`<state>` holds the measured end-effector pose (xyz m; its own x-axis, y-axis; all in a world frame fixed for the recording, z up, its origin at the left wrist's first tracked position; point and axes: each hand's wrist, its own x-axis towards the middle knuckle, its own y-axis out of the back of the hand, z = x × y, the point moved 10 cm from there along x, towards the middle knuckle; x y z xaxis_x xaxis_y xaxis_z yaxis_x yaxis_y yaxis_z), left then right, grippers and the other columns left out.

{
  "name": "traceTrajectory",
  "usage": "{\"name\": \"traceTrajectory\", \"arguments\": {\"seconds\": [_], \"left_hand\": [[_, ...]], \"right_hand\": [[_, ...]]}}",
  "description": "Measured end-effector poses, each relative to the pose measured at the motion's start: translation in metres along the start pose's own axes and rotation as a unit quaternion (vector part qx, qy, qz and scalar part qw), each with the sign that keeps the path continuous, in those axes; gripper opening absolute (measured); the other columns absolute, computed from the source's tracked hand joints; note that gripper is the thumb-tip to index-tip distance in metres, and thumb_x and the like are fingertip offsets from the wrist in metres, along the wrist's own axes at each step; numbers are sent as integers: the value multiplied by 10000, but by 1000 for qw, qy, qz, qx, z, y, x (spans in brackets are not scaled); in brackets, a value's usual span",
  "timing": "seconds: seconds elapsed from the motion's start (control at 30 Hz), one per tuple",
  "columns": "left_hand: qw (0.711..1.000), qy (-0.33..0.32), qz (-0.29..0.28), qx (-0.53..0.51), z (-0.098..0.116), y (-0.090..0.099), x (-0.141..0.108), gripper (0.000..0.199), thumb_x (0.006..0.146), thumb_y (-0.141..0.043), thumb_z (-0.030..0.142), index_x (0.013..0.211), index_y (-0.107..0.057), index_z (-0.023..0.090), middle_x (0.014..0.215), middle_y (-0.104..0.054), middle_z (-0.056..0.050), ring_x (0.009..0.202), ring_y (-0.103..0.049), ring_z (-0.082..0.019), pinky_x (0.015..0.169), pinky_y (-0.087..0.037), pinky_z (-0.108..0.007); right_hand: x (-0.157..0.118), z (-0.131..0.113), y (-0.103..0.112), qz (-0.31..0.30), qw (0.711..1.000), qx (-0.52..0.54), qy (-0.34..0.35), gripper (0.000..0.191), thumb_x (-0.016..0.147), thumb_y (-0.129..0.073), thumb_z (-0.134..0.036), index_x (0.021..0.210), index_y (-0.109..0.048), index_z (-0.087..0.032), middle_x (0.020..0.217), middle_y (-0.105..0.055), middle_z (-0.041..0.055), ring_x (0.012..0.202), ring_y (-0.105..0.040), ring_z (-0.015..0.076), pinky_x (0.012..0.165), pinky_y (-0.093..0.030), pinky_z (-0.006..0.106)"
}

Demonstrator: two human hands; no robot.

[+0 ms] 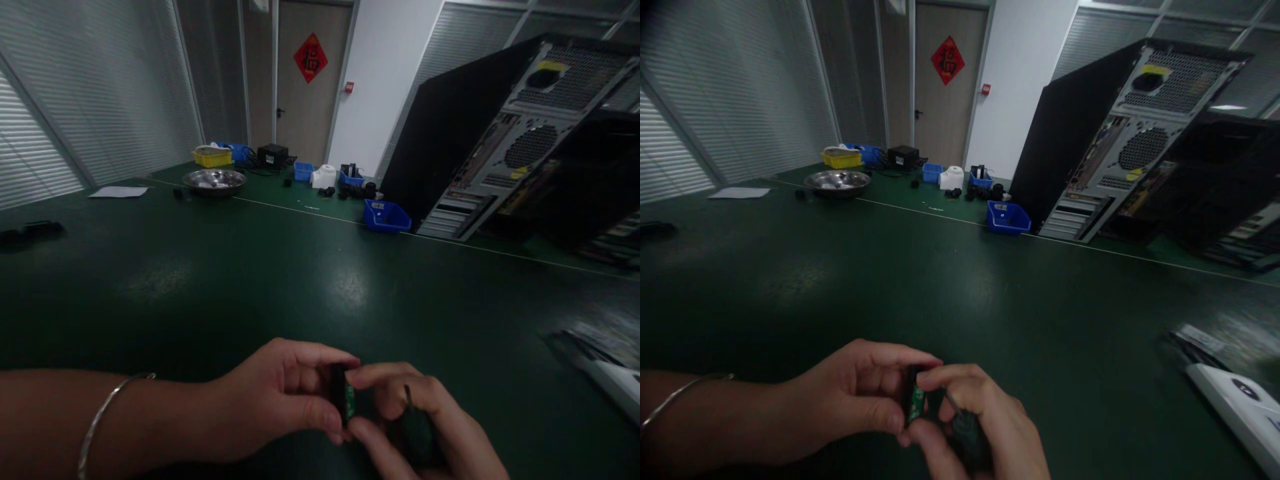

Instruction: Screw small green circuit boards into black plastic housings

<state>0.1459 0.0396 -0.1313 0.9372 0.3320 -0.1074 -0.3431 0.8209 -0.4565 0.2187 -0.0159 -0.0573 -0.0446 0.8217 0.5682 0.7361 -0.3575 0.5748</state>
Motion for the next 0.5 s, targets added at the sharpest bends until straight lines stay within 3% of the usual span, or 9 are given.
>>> {"name": "traceTrajectory", "arguments": {"seconds": [0.17, 0.37, 0.5], "left_hand": [[1000, -11, 4, 11, 1, 3, -1, 478, 759, -650, 60, 1216, -547, 153, 882, -688, -51, 766, -639, -120, 800, -469, -303], [999, -12, -1, 36, 2, -2, -4, 467, 779, -656, 141, 1226, -522, 156, 1123, -641, -114, 1033, -595, -218, 907, -434, -383], [996, -4, 28, 89, 2, 0, -5, 438, 806, -630, 204, 1223, -516, 137, 1098, -643, -133, 1034, -591, -237, 909, -438, -405]], "right_hand": [[3, -2, -2, -10, 1000, -16, 11, 267, 719, -676, -109, 830, -463, -224, 866, -684, 10, 740, -691, 133, 621, -561, 164], [2, -15, -8, -35, 995, -54, 69, 269, 719, -656, -64, 873, -490, -210, 871, -692, 22, 771, -692, 123, 659, -556, 141], [5, -25, -7, -24, 992, -75, 103, 201, 748, -646, -90, 876, -530, -192, 844, -707, 32, 746, -699, 121, 647, -561, 137]]}}
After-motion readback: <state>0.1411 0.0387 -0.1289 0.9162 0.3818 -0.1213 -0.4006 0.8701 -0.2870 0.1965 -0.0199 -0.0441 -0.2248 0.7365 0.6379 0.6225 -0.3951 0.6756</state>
